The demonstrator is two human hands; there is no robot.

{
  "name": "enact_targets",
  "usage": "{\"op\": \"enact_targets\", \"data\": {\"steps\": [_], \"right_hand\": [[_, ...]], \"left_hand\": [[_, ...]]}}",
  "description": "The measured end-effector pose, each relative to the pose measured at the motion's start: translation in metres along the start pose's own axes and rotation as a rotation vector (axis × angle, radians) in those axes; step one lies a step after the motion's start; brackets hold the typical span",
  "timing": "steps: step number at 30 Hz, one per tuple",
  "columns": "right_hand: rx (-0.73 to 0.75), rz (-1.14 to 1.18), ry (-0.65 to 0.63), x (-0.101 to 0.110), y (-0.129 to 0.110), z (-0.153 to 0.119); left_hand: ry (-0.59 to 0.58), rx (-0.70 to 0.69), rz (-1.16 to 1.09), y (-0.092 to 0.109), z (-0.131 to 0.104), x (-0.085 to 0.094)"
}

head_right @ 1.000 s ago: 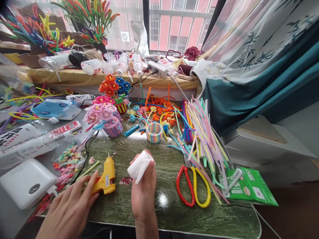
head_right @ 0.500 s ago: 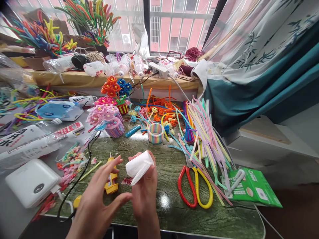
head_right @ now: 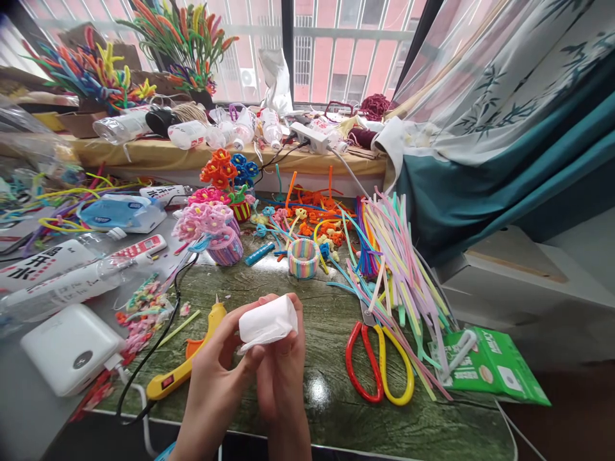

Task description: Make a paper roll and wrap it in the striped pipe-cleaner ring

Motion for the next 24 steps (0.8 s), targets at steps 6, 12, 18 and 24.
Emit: {"op": "enact_targets", "data": {"steps": [6, 12, 18, 24], "right_hand": [[0.051, -0.043, -0.054, -0.005, -0.005, 0.000], [0.082, -0.074, -0.090, -0.010, -0.007, 0.000], [0.118, -0.109, -0.106, -0.011, -0.009, -0.001], [0.112, -0.137, -0.062, -0.007, -0.008, 0.000]], "left_hand": [[0.043, 0.062, -0.044, -0.005, 0.002, 0.004], [0.049, 0.103, -0.063, 0.001, 0.006, 0.007], [0.012, 0.084, -0.077, 0.006, 0.012, 0.010], [0.003, 0.079, -0.072, 0.003, 0.018, 0.015]]}}
Point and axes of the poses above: each hand's wrist, its own z-axis towards the middle knuckle, its own x-axis out of the back of the hand, y = z × x, the point moved 9 cm from there along z, towards the middle knuckle
